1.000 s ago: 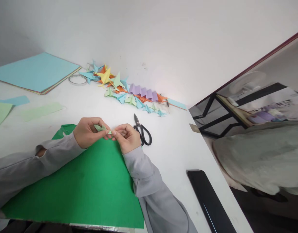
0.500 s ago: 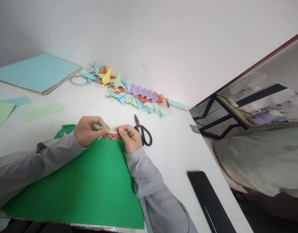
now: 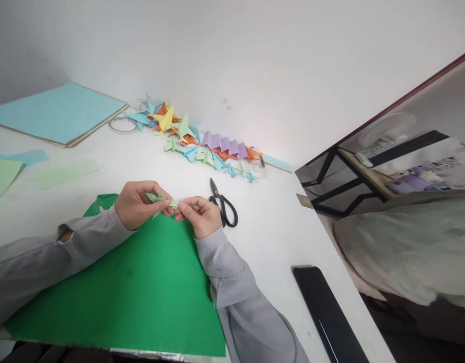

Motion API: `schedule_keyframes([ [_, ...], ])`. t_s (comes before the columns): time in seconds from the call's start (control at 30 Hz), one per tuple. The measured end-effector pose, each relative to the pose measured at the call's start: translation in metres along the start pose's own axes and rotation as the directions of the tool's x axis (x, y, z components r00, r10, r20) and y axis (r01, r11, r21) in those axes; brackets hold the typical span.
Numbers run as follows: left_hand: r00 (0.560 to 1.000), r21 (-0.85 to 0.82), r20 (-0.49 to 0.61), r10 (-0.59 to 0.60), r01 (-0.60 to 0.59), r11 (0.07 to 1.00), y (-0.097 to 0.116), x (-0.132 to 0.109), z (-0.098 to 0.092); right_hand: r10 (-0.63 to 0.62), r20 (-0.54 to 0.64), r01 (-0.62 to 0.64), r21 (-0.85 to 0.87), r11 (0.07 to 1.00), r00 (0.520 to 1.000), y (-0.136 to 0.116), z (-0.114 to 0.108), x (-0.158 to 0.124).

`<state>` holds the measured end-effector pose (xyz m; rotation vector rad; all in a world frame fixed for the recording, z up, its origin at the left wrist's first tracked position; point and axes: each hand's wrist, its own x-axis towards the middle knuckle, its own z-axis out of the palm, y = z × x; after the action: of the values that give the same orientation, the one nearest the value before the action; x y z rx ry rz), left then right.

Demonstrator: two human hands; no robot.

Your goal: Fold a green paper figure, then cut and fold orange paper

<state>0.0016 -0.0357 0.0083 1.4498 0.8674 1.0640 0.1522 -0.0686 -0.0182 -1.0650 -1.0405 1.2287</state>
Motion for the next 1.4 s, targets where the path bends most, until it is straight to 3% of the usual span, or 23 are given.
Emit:
schedule_keyframes([
  [0.53, 1.000, 0.009, -0.006, 0.031, -0.031, 0.999, -0.002, 0.000, -0.001, 0.077, 0.118, -0.086, 0.073, 0.994, 0.990, 0.000, -0.002, 0.001],
  [0.63, 1.000, -0.005, -0.015, 0.000, 0.000, 1.000, -0.001, 0.001, -0.001, 0.042, 0.091, -0.047, 0.058, 0.997, 0.995, 0.001, 0.000, 0.000],
  [0.83, 1.000, 0.015, 0.012, -0.001, 0.001, 1.000, 0.002, -0.001, 0.001, -0.112, 0.006, 0.111, -0.144, 0.983, 0.994, 0.004, 0.005, -0.001],
  [1.03, 0.999, -0.002, 0.044, 0.012, -0.012, 1.000, 0.002, -0.002, 0.001, -0.079, 0.038, 0.083, -0.128, 0.988, 0.996, 0.005, 0.002, 0.001],
  [1.4, 0.995, -0.102, 0.025, -0.099, 0.101, 0.990, -0.001, -0.001, 0.002, -0.026, 0.042, 0.030, -0.094, 0.995, 0.999, -0.005, 0.008, -0.005],
])
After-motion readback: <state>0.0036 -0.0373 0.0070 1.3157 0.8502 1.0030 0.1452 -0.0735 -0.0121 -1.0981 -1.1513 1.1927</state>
